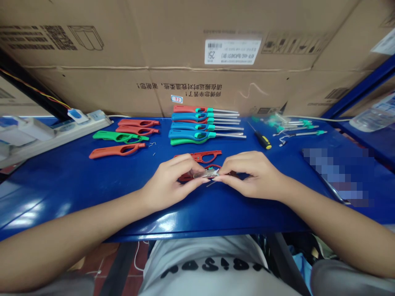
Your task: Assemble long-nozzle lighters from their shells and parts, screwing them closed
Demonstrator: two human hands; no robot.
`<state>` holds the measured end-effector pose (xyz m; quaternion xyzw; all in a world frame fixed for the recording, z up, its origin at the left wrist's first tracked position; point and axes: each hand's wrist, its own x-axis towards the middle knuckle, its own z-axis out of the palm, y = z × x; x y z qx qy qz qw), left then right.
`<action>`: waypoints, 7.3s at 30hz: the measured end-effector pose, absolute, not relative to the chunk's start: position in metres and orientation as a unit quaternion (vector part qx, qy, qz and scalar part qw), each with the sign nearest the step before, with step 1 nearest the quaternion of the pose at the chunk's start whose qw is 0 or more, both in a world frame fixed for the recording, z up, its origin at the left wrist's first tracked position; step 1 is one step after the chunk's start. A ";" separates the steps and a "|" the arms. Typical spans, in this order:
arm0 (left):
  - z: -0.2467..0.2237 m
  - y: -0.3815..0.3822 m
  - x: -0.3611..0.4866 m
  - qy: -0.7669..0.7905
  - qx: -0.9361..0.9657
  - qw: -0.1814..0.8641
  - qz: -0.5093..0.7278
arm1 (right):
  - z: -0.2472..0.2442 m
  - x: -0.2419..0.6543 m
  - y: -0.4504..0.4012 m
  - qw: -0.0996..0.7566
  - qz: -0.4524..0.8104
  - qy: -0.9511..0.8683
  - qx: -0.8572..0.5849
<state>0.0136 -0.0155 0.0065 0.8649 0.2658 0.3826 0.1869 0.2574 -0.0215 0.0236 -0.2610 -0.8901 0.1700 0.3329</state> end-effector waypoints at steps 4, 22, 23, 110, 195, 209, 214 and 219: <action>0.006 -0.016 0.014 0.275 0.862 0.193 0.380 | 0.022 0.257 -0.019 0.333 0.176 -0.888 -0.265; 0.006 -0.022 0.019 0.317 0.833 0.243 0.383 | 0.019 0.256 -0.015 0.255 -0.117 -0.932 -0.229; 0.007 -0.023 0.019 0.319 0.832 0.244 0.382 | 0.020 0.257 -0.015 0.252 -0.119 -0.934 -0.224; 0.003 -0.006 0.011 0.350 0.842 0.299 0.283 | -0.008 0.259 0.010 0.273 0.556 -0.698 -0.360; -0.014 0.000 0.019 0.384 0.754 0.382 0.372 | -0.006 0.246 0.007 0.320 0.553 -0.661 -0.394; -0.013 0.002 0.019 0.393 0.746 0.392 0.369 | -0.006 0.246 0.010 0.320 0.553 -0.660 -0.395; -0.012 0.002 0.020 0.390 0.745 0.406 0.359 | -0.008 0.247 0.008 0.332 0.542 -0.662 -0.397; -0.011 0.002 0.022 0.378 0.755 0.415 0.340 | -0.008 0.245 0.007 0.344 0.523 -0.667 -0.403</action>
